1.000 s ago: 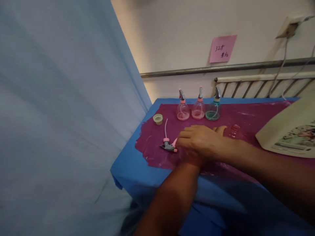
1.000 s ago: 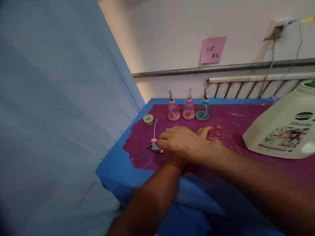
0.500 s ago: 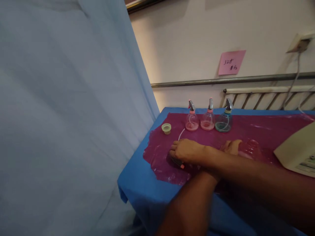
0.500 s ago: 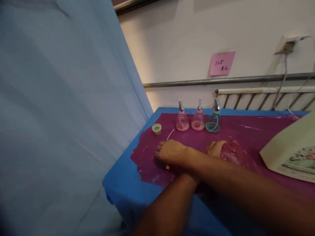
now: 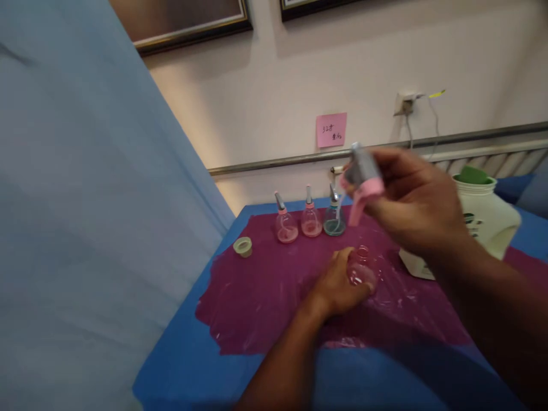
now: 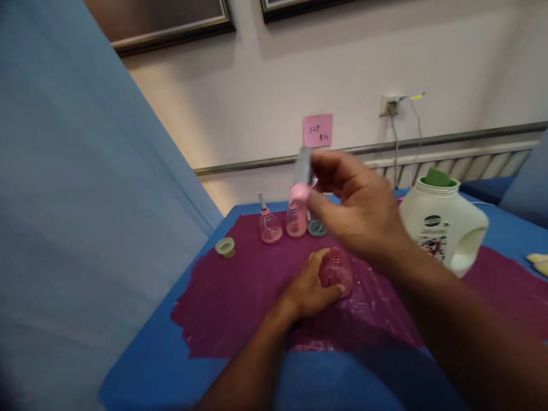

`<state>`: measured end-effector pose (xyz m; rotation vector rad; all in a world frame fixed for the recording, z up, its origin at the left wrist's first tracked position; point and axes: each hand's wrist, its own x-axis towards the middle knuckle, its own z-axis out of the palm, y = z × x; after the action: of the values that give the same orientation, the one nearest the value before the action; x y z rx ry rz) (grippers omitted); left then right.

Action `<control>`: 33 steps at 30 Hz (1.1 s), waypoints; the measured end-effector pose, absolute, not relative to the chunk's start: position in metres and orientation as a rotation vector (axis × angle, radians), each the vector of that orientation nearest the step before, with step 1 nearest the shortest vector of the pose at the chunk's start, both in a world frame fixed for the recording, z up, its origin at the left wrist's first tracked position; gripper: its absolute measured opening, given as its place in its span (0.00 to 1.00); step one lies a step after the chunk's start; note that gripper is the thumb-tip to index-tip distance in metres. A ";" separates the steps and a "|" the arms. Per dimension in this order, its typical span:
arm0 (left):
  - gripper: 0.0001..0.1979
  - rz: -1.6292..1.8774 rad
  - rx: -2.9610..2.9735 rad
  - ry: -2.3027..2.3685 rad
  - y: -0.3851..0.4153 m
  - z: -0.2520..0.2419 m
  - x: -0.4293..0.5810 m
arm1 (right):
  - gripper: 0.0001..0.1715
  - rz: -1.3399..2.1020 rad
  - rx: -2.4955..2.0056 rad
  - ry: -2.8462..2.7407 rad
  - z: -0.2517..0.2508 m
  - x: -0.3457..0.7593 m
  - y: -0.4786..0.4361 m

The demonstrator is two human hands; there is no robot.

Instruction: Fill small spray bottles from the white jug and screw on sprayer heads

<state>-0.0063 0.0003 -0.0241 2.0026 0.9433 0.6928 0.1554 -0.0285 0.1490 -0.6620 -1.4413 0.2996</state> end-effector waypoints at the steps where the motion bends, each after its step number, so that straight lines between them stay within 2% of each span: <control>1: 0.48 0.699 2.002 0.953 0.001 -0.023 -0.005 | 0.21 0.311 -0.670 -1.346 0.152 0.170 -0.032; 4: 0.47 0.734 1.999 0.972 0.001 -0.022 -0.003 | 0.18 0.308 -0.729 -1.182 0.146 0.199 -0.041; 12: 0.45 0.733 1.967 0.954 0.000 -0.018 -0.005 | 0.24 0.628 -0.848 -1.226 0.110 0.208 -0.047; 20: 0.37 0.702 1.974 0.913 -0.001 -0.007 -0.001 | 0.33 1.128 -0.983 -1.157 0.033 0.208 -0.025; 26: 0.43 0.703 1.929 0.896 0.000 -0.011 -0.001 | 0.27 1.194 -0.906 -1.227 0.005 0.214 -0.025; 33: 0.43 0.696 1.897 0.887 0.001 -0.012 0.000 | 0.25 1.102 -0.872 -1.391 -0.003 0.219 -0.025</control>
<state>-0.0001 0.0007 -0.0122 1.8974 0.8871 0.6961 0.2191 -0.0254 -0.0034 -0.8722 -1.3906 1.1023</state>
